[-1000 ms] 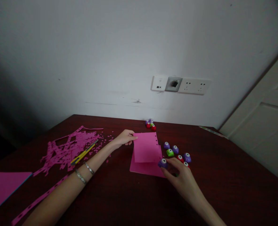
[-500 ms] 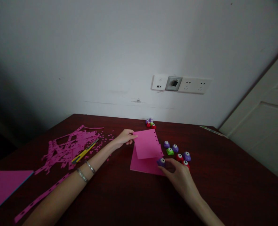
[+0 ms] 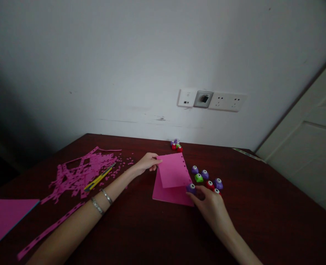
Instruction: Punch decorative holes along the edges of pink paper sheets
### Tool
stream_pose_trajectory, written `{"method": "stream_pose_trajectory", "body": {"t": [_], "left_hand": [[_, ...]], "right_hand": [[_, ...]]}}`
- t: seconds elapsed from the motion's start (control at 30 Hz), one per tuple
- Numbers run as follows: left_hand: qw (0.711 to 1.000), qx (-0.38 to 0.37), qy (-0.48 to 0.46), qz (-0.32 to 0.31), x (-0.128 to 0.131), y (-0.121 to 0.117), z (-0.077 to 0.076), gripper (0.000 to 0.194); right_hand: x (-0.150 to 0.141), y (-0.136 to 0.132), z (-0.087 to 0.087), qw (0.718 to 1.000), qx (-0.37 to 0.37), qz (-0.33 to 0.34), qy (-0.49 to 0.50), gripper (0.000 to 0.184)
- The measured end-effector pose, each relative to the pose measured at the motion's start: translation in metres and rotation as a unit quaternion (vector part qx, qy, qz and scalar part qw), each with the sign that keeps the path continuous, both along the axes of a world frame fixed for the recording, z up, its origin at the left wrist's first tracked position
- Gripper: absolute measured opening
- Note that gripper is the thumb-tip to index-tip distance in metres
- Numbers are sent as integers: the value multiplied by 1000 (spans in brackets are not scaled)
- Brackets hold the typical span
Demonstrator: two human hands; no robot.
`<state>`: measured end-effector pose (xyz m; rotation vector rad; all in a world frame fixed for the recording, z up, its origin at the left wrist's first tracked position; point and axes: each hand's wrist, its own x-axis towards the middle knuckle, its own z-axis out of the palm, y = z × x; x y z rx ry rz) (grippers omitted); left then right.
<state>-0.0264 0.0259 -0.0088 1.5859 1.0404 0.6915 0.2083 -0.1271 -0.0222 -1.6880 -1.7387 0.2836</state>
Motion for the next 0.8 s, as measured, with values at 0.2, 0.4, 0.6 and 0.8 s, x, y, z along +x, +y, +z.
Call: {"method": "stream_pose_trajectory", "body": {"t": [0.2, 0.4, 0.6, 0.8], "left_hand": [[1000, -5, -8, -3, 0, 0, -1, 18], [1000, -8, -1, 0, -1, 0, 0, 19], [1000, -8, -2, -2, 0, 0, -1, 18], [1000, -11, -8, -5, 2, -3, 0, 17]], "right_hand": [[-1, 1, -3, 1000, -10, -9, -25, 27], [-1, 1, -2, 999, -18, -9, -26, 27], [-1, 1, 5, 999, -23, -16, -38, 24], [0, 1, 7, 996, -7, -35, -81, 23]]}}
